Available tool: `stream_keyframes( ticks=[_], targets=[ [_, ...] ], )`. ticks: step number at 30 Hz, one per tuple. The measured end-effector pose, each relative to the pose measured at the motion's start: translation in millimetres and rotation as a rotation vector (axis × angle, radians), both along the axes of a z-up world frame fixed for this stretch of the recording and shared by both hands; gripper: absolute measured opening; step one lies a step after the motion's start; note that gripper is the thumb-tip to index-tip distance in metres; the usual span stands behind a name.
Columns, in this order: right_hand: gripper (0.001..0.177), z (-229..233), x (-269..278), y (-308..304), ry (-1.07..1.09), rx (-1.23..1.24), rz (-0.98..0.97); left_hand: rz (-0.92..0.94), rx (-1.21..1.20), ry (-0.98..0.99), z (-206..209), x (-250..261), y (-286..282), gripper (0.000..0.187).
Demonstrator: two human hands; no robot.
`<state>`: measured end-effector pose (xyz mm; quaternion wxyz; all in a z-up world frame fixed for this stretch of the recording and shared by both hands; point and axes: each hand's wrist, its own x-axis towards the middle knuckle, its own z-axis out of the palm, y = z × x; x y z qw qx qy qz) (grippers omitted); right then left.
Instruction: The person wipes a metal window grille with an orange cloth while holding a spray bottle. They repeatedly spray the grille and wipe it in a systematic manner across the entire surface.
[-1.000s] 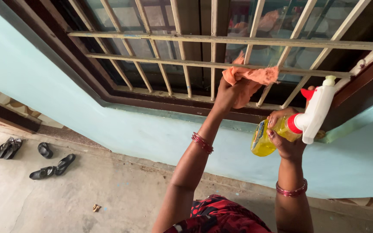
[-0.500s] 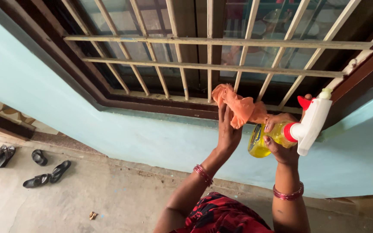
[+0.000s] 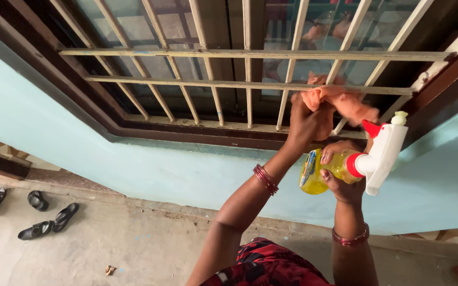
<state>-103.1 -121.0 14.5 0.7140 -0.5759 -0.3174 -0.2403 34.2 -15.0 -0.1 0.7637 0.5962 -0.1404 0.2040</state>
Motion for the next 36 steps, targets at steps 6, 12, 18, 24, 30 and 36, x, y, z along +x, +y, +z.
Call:
stream_keyframes(
  ticks=[6,12,18,24,30,36],
  targets=[
    [0.068,-6,4,1,-0.014,0.028,-0.004,-0.311,-0.013,-0.057,3,-11,24,0.036],
    [0.102,10,-10,9,-0.047,-0.025,-0.066,0.198,0.742,-0.238,-1,-69,45,0.071],
    [0.112,9,-3,9,-0.039,0.009,-0.032,0.341,0.657,-0.361,13,-58,35,0.057],
    [0.087,-9,3,0,0.018,-0.040,-0.053,-0.014,0.059,-0.044,3,-9,5,0.022],
    [0.058,-11,4,1,-0.035,-0.070,-0.024,-0.050,0.225,-0.290,28,-30,24,0.046],
    [0.108,-2,2,1,-0.032,0.089,0.004,0.210,0.757,-0.296,10,-49,34,0.063]
  ],
)
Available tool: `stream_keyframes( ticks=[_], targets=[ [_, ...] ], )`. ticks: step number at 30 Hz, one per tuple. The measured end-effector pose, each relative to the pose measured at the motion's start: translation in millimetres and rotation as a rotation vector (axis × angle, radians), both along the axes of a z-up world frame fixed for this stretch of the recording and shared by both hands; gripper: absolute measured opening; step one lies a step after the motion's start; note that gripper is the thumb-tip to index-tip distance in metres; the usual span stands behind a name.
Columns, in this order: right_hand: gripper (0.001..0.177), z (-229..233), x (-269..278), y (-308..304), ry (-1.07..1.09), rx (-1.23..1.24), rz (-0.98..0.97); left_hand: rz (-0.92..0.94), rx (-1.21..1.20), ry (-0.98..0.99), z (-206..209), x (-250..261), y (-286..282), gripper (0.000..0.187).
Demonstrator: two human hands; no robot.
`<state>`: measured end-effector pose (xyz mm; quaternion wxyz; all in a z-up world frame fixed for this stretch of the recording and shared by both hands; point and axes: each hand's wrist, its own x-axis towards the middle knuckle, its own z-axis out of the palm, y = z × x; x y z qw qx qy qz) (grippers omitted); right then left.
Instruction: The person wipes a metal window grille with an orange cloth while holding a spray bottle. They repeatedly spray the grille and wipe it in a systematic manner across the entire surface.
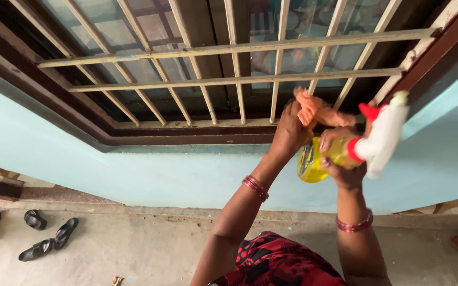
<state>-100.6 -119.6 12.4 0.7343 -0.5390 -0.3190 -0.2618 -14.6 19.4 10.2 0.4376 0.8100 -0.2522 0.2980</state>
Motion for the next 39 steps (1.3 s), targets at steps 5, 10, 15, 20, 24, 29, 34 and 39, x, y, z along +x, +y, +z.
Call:
stream_keyframes(
  ticks=[5,10,15,20,24,29,34,39],
  targets=[
    [0.113,12,-1,-32,-0.024,0.084,-0.103,0.137,0.201,-0.050,-9,-34,16,0.064],
    [0.111,11,-4,-60,0.011,0.148,-0.163,0.034,0.163,-0.076,-12,-49,12,0.053],
    [0.111,-3,-3,-66,0.020,0.140,-0.204,-0.100,-0.135,-0.071,12,-28,-35,0.059],
    [0.099,-11,3,-69,0.049,0.124,-0.226,-0.169,-0.391,0.119,11,35,-87,0.032],
    [0.110,-6,-5,-69,0.004,0.138,-0.167,-0.282,-0.304,-0.045,0,43,-78,0.032],
    [0.109,3,-9,-62,0.013,0.095,-0.191,-0.173,-0.170,0.082,-5,12,-59,0.059],
    [0.110,-9,-7,-66,0.000,0.100,-0.198,-0.137,-0.035,0.088,-2,-23,-38,0.059],
    [0.090,-43,1,-81,0.136,0.138,-0.288,-0.207,-0.073,-0.390,38,-39,-32,0.046]
  ],
)
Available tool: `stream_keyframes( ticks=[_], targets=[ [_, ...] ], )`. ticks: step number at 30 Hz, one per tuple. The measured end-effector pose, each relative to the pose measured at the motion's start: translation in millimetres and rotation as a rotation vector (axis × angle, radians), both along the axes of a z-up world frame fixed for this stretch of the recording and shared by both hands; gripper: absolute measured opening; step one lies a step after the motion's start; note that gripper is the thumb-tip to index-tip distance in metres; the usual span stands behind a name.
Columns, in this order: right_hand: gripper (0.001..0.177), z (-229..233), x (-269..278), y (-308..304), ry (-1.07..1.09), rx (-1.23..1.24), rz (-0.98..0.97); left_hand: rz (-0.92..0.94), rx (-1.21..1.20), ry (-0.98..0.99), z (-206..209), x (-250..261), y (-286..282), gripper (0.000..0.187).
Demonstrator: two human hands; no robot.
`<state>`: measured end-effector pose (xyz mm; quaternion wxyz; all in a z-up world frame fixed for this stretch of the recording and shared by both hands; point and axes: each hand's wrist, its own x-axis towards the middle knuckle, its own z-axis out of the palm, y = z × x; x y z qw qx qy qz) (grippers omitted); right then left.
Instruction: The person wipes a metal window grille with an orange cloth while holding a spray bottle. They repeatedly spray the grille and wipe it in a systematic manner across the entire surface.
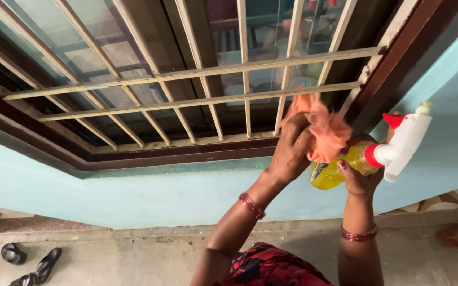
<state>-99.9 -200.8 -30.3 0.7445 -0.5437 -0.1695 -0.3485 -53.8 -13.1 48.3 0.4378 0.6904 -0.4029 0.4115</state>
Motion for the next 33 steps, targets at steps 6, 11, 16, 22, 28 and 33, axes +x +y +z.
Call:
stream_keyframes(
  ticks=[6,11,16,22,28,33],
  targets=[
    [0.113,29,-13,14,-0.096,-0.088,0.025,0.397,0.329,-0.107,60,47,-34,0.042],
    [0.113,48,-15,20,-0.117,-0.123,0.041,0.470,0.466,-0.122,56,45,-41,0.040],
    [0.113,44,-18,19,-0.124,-0.119,0.057,0.348,0.600,-0.005,56,22,-26,0.066],
    [0.115,41,-21,17,-0.082,-0.186,-0.064,0.261,0.526,-0.039,67,13,-14,0.054],
    [0.116,45,-18,19,-0.067,-0.185,-0.066,0.366,0.344,-0.228,120,23,-12,0.047],
    [0.113,46,-13,21,-0.073,-0.117,0.001,0.547,0.454,-0.280,134,41,-46,0.045]
  ],
)
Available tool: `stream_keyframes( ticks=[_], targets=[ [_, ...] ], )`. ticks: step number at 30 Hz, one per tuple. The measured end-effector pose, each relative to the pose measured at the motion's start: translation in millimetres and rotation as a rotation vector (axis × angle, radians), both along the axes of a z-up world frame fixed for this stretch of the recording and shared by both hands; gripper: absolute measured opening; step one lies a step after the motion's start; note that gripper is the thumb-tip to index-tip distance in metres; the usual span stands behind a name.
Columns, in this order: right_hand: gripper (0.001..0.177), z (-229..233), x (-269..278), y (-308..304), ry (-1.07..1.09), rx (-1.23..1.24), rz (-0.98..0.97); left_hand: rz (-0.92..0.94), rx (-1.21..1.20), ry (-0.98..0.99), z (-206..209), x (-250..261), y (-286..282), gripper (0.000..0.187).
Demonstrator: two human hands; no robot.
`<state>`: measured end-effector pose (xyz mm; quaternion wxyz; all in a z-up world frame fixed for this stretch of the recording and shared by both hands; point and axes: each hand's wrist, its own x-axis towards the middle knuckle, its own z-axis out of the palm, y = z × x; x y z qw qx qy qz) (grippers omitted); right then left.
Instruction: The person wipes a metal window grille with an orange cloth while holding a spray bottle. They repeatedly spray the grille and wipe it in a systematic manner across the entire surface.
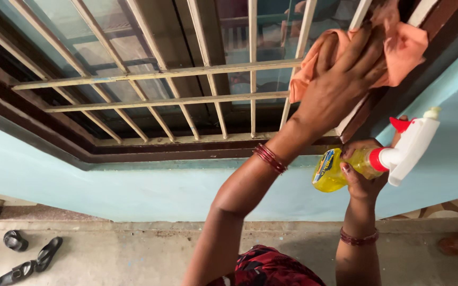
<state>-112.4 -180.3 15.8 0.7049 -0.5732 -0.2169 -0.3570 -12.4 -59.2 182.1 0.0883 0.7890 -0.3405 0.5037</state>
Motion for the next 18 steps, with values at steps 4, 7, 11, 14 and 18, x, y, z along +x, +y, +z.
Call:
stream_keyframes(
  ticks=[4,7,11,14,18],
  targets=[
    [0.112,0,-3,2,-0.029,0.024,0.020,-0.038,-0.035,0.125,5,4,-18,0.048],
    [0.109,-1,-5,4,-0.030,0.025,-0.007,-0.043,-0.046,0.159,6,6,-19,0.051],
    [0.107,-4,-7,-1,-0.009,-0.006,-0.021,-0.017,-0.041,0.042,-13,-2,-5,0.048],
    [0.114,-8,-6,-4,-0.038,0.042,0.045,-0.096,-0.058,0.056,-31,-10,22,0.046],
    [0.114,-9,-6,-3,-0.057,0.054,0.041,0.008,-0.121,0.030,-24,-18,60,0.036]
  ],
)
